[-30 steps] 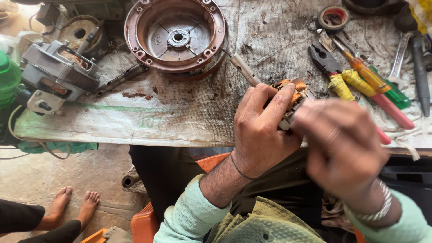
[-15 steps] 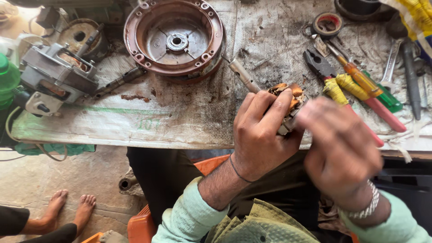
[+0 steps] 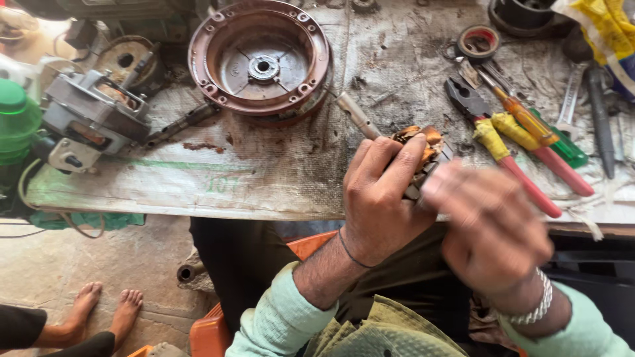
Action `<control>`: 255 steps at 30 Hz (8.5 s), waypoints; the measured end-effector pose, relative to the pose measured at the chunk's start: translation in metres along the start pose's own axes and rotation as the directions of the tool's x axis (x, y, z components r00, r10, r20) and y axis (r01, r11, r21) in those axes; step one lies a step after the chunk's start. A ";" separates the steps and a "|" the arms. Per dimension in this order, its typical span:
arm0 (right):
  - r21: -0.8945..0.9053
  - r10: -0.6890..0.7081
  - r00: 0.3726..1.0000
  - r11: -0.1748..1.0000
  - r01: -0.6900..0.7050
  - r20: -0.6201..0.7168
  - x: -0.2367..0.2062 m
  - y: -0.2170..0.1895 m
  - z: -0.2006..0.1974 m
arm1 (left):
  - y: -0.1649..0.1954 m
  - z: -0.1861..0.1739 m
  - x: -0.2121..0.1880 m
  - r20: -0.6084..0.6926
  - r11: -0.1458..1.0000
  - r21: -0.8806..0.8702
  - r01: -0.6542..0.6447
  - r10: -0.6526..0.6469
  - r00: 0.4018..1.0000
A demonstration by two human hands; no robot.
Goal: The person holds a small cylindrical electrical component with copper windings and repeatedly taps its surface with a small metal tool. The work is performed at a cluttered workbench with various tools and parts visible. The person continues the tapping action throughout the clip without completing the repair.
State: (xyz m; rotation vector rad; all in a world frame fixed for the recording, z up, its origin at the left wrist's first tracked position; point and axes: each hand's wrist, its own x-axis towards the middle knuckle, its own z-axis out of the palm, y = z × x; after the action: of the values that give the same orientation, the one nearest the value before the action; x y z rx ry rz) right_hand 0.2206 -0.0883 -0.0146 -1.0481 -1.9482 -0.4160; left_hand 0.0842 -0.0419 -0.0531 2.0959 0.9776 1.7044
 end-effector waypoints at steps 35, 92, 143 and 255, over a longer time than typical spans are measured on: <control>0.035 0.062 0.998 0.997 -0.061 -0.025 0.013 -0.001 0.002 | 0.000 0.001 -0.003 -0.016 0.999 0.037 -0.011 0.011 1.000; 0.059 0.148 0.988 0.988 -0.145 -0.049 0.007 0.003 0.008 | -0.003 0.002 -0.002 -0.038 0.999 0.046 0.003 -0.001 0.999; -0.002 0.068 0.994 0.998 -0.069 -0.089 0.000 0.000 0.010 | -0.003 0.001 0.001 -0.020 1.000 0.009 0.030 -0.030 0.999; 0.004 0.128 0.992 0.992 -0.127 -0.021 -0.003 0.001 0.007 | 0.007 -0.006 0.005 0.045 0.993 0.111 -0.033 0.028 0.999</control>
State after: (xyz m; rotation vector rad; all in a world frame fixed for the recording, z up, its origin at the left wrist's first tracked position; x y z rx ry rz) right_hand 0.2189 -0.0852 -0.0213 -1.1547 -1.8511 -0.3516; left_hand 0.0813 -0.0452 -0.0432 2.2190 1.0555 1.6469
